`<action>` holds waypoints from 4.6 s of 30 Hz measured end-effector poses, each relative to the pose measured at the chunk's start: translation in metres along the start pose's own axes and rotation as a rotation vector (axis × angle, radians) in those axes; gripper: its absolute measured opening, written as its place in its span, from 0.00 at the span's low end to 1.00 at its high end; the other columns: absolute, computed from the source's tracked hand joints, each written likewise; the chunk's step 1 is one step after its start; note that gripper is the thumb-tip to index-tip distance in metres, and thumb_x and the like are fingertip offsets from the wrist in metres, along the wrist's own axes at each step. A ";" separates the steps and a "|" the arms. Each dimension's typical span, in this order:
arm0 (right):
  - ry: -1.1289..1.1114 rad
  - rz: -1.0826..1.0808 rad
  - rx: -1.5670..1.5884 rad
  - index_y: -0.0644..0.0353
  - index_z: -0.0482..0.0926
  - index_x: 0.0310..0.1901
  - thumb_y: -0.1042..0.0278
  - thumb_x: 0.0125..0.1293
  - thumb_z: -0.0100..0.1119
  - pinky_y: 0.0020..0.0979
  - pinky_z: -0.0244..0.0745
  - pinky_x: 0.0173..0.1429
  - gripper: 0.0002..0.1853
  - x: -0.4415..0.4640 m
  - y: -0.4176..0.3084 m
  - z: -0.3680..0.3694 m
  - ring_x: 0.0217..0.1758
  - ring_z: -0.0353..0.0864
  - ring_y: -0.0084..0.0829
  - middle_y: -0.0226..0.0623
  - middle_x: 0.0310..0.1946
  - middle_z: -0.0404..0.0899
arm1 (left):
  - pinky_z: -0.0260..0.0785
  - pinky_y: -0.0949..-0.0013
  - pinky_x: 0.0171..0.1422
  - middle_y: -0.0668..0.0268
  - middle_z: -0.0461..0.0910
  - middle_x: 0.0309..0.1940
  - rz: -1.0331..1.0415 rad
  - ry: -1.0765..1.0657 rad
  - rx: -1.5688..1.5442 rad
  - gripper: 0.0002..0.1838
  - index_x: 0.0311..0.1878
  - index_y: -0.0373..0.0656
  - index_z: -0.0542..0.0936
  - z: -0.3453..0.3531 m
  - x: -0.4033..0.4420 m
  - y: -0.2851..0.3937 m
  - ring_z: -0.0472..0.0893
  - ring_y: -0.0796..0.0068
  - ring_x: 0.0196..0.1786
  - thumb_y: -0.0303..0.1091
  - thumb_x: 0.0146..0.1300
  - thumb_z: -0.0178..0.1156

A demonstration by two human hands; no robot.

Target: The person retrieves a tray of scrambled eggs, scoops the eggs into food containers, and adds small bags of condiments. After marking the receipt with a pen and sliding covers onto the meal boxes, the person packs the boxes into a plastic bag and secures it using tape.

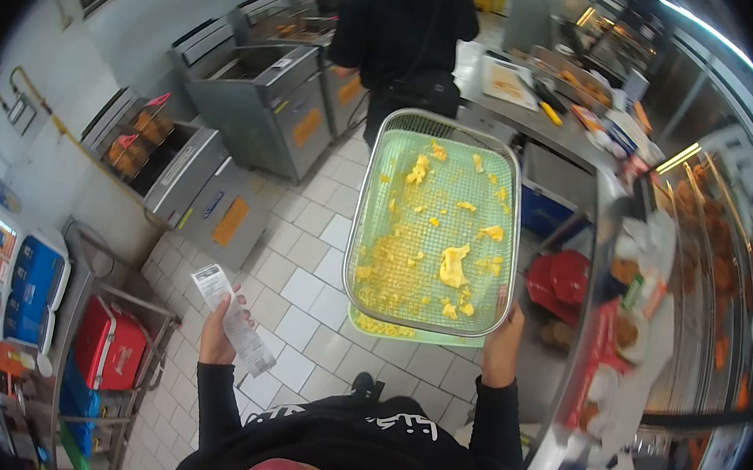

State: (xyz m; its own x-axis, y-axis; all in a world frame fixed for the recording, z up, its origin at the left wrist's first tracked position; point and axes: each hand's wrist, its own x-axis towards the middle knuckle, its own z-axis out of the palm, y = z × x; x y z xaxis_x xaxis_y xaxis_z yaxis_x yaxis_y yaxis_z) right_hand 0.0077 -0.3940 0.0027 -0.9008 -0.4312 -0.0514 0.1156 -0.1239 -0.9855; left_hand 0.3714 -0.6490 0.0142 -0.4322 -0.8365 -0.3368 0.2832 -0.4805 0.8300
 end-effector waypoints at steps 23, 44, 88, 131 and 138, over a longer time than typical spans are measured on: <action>-0.220 -0.142 -0.063 0.71 0.75 0.49 0.58 0.73 0.47 0.24 0.69 0.47 0.20 0.546 0.006 0.251 0.43 0.74 0.20 0.35 0.41 0.77 | 0.69 0.72 0.38 0.65 0.74 0.32 0.296 0.538 0.033 0.19 0.53 0.36 0.71 0.093 0.344 0.060 0.73 0.79 0.30 0.35 0.63 0.61; 0.430 -0.142 -0.084 0.71 0.73 0.52 0.55 0.72 0.50 0.24 0.74 0.46 0.23 0.733 0.045 0.329 0.44 0.77 0.23 0.38 0.44 0.78 | 0.71 0.74 0.35 0.63 0.76 0.44 0.054 -0.601 0.539 0.24 0.61 0.36 0.67 0.400 0.951 0.070 0.75 0.80 0.29 0.37 0.66 0.58; 0.774 -0.199 0.010 0.68 0.73 0.53 0.61 0.71 0.51 0.25 0.75 0.47 0.18 0.869 0.032 0.380 0.45 0.78 0.25 0.37 0.46 0.78 | 0.72 0.58 0.55 0.52 0.82 0.45 -0.813 -0.948 1.671 0.20 0.42 0.39 0.82 0.145 1.250 -0.172 0.81 0.57 0.50 0.43 0.49 0.63; 0.310 -0.084 0.021 0.67 0.74 0.50 0.65 0.75 0.40 0.22 0.72 0.48 0.15 1.652 0.198 0.740 0.42 0.77 0.20 0.33 0.42 0.79 | 0.70 0.60 0.56 0.52 0.81 0.45 0.002 -0.300 1.236 0.26 0.49 0.35 0.77 0.558 2.047 0.134 0.80 0.55 0.50 0.51 0.58 0.57; 0.039 -0.068 -0.023 0.68 0.74 0.50 0.65 0.73 0.44 0.20 0.71 0.49 0.15 1.905 0.190 0.840 0.43 0.76 0.20 0.33 0.42 0.79 | 0.70 0.60 0.56 0.52 0.81 0.45 -0.186 -0.290 1.290 0.27 0.50 0.35 0.77 0.582 2.145 0.098 0.80 0.55 0.50 0.52 0.60 0.56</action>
State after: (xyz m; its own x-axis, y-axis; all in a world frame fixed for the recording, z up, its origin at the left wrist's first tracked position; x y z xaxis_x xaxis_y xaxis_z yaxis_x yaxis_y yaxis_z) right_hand -1.3345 -1.9895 -0.1473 -0.9220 -0.3870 0.0101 0.0440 -0.1307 -0.9904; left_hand -1.0261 -2.3371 -0.3685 -0.5866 -0.6232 -0.5172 -0.7366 0.1451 0.6606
